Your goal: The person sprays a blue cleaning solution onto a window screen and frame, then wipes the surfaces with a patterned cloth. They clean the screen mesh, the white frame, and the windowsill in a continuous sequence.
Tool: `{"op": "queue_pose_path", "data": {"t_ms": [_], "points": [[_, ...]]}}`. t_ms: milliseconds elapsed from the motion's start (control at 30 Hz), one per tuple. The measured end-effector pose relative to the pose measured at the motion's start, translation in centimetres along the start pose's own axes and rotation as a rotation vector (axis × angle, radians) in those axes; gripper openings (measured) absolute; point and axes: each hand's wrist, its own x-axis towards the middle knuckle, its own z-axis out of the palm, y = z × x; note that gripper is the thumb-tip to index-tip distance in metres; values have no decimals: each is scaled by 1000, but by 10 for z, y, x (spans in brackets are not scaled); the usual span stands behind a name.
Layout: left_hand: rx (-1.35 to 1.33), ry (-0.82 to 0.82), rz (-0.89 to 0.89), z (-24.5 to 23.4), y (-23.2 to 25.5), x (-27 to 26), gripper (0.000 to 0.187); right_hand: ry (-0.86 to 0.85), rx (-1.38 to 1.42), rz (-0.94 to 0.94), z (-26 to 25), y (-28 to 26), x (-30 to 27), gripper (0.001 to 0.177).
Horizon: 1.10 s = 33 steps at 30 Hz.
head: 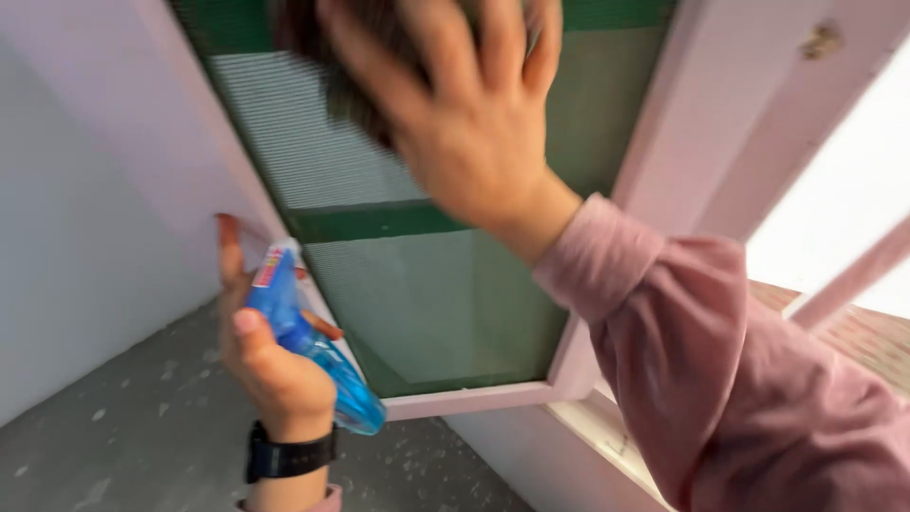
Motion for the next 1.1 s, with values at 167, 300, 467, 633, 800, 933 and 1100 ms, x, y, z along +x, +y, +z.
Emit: {"op": "queue_pose_path", "data": {"t_ms": [167, 300, 467, 633, 800, 933, 1100], "points": [[51, 24, 24, -3, -6, -11, 80, 5, 232, -422, 4, -52, -66, 54], [93, 36, 31, -6, -16, -20, 75, -60, 353, -575, 23, -55, -149, 43], [93, 16, -1, -7, -17, -30, 75, -232, 406, -715, 27, 1, -219, 47], [81, 2, -27, -8, -15, -35, 74, -88, 312, -332, -12, 56, -127, 35], [49, 20, -43, -2, -17, -40, 71, -115, 330, 26, -20, 44, -52, 58], [125, 9, -75, 2, -20, -43, 80, 96, 264, -193, 7, 3, -95, 34], [125, 4, -75, -4, -30, -52, 79, -204, 451, -617, 27, -15, -272, 45]]}}
